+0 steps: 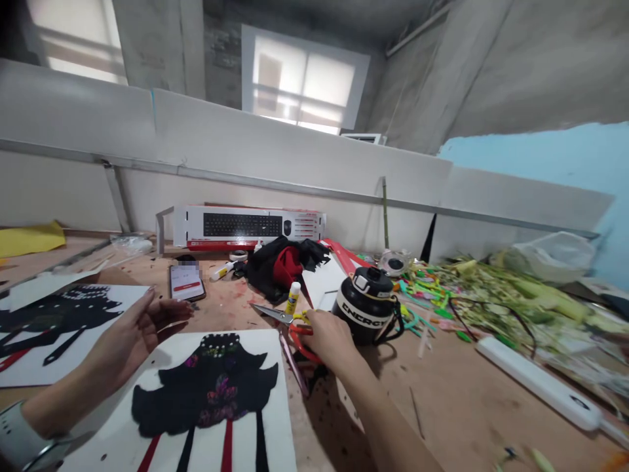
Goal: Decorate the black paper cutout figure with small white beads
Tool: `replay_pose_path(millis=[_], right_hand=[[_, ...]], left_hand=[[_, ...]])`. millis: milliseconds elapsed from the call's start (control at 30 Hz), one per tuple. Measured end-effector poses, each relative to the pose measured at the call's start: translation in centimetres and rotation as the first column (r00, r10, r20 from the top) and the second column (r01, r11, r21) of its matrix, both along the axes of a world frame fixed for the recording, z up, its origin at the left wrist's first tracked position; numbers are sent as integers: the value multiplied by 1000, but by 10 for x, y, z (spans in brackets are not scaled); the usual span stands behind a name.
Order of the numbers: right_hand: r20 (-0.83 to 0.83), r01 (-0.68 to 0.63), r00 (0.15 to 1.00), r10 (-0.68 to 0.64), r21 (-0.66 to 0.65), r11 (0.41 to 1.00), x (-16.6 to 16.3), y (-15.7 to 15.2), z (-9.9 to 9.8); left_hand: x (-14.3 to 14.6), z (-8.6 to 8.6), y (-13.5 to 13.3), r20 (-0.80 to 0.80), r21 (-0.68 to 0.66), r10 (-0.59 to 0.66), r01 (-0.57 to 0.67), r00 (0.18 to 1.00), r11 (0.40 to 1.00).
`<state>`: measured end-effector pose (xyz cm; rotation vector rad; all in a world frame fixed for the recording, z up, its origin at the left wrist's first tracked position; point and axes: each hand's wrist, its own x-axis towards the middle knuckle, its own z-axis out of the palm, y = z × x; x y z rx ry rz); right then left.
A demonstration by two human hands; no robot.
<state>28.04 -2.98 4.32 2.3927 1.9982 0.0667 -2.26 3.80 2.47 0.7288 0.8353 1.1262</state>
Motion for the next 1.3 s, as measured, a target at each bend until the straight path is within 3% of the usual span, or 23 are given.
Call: replay_pose_path(millis=[400,733,1133,1233,1300], right_hand=[[-31,-119,992,120,13,993,-19,-14,11],[-51,-165,986,161,-87,982,-36,-17,-1],[-190,-175,965,178,35,984,-35,-15,8],[-376,-240,889,261,100,965,-43,-18,12],[-634,-306,703,322,139,942,-52,-23,12]], left_hand=[[3,-1,-2,-7,2,15,-15,1000,1000],[5,0,-5,6,30,19,-19,1000,999],[5,-9,-3,-26,76,-24,26,999,997],[7,-8,-6,-34,96,-47,50,998,994],[9,-6,-12,-81,125,-75,85,994,988]])
